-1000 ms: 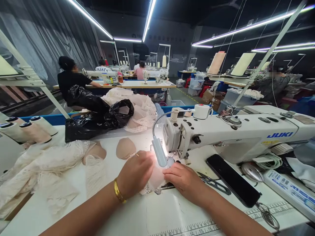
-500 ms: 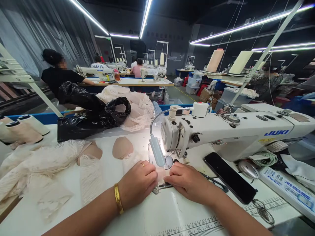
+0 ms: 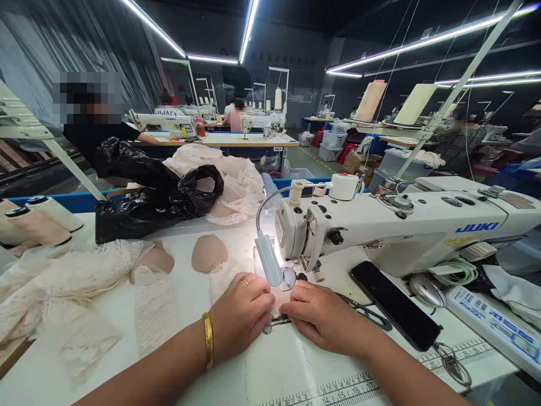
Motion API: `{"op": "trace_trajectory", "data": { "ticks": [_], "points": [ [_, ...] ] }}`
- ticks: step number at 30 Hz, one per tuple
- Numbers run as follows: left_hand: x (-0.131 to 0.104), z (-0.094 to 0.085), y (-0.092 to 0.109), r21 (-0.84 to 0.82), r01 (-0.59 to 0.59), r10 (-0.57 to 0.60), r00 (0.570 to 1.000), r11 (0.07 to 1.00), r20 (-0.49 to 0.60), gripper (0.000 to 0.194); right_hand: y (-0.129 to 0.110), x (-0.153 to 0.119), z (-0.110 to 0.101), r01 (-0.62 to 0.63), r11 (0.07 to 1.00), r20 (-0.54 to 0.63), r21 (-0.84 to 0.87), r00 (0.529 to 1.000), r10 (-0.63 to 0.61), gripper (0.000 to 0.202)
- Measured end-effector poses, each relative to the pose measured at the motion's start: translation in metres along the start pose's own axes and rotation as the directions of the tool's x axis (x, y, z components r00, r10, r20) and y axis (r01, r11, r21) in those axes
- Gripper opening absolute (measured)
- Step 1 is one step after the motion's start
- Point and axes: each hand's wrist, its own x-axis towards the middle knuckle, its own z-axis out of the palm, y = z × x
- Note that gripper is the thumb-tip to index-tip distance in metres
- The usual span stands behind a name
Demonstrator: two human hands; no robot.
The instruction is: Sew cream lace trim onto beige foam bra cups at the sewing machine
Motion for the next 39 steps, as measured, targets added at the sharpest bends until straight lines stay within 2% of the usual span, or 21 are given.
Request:
{"op": "trace_trajectory", "data": {
  "ticks": [10,17,29,39],
  "points": [
    [-0.004,0.008,-0.002,0.004,-0.016,0.016,1.000,1.000,0.003,0.020,0.003,-0.002,-0.004,0.012,1.000,0.017,0.014,1.000,-0.013,0.027],
    [-0.003,0.010,0.000,-0.004,-0.023,0.023,0.999,1.000,-0.036,0.019,0.004,-0.003,-0.006,0.018,0.999,0.011,0.043,1.000,-0.018,0.028],
    [-0.002,0.012,0.004,-0.059,-0.033,0.029,0.998,0.998,-0.062,0.022,0.002,0.000,-0.006,-0.043,0.998,0.043,0.055,0.998,0.041,0.022],
    [0.006,0.018,-0.017,-0.024,-0.054,0.052,0.997,0.998,-0.055,0.022,0.007,0.002,0.008,-0.099,0.995,-0.047,0.014,0.994,0.100,0.026]
  ]
}}
